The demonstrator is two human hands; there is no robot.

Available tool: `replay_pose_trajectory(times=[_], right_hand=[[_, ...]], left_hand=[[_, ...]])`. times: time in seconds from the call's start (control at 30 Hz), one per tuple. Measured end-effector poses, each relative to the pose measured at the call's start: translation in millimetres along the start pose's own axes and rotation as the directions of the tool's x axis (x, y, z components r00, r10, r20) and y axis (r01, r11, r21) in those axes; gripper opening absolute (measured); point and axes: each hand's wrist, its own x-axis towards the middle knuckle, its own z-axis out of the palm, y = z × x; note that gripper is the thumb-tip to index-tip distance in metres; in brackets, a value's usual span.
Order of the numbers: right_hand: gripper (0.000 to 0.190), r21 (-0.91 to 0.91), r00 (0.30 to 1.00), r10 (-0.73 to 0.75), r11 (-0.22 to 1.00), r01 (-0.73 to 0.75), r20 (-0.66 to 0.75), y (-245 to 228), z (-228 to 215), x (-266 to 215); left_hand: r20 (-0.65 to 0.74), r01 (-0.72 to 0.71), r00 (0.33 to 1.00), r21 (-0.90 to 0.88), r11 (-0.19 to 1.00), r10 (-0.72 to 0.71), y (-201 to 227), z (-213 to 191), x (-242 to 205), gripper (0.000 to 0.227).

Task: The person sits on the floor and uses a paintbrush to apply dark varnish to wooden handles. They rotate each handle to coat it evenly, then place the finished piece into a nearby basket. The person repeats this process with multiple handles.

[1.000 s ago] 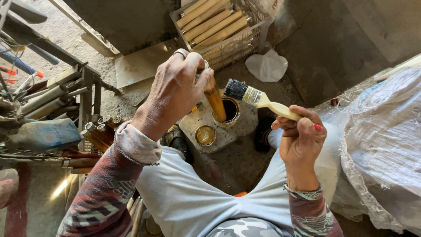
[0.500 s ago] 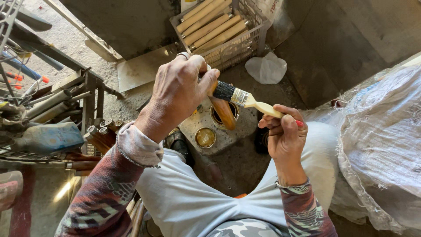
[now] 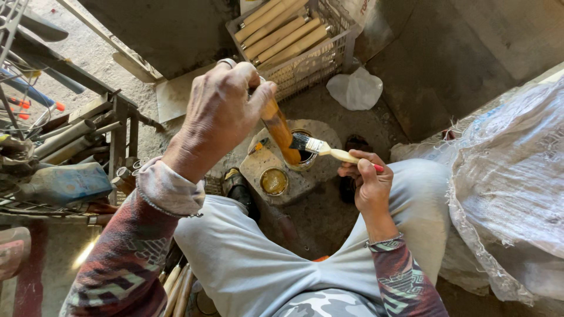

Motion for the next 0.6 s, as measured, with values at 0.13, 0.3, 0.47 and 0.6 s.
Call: replay_pose_trajectory(times=[0.13, 0.3, 0.47, 0.6], right_hand=[[0.026, -0.081, 1.0, -0.009, 0.997, 0.009, 0.003, 11, -8, 0], [0.025, -0.174, 1.0, -0.015, 0.985, 0.016, 0.008, 24, -17, 2], [0.025, -0.227, 1.0, 0.009, 0.974, -0.009, -0.005, 39, -21, 8], [0.022, -0.342, 1.0, 0.003, 0.94, 0.005, 0.023, 44, -7, 9]], left_hand=[[-0.107, -0.048, 0.993, 0.033, 0.998, 0.052, -3, -8, -3, 0.028], [-0.096, 0.003, 0.995, 0.016, 1.0, -0.002, -4, -12, -4, 0.03], [-0.12, -0.003, 0.993, 0.043, 0.999, 0.008, -14, -12, -8, 0.029], [-0.136, 0.012, 0.991, 0.03, 0.999, -0.008, -22, -5, -12, 0.029]])
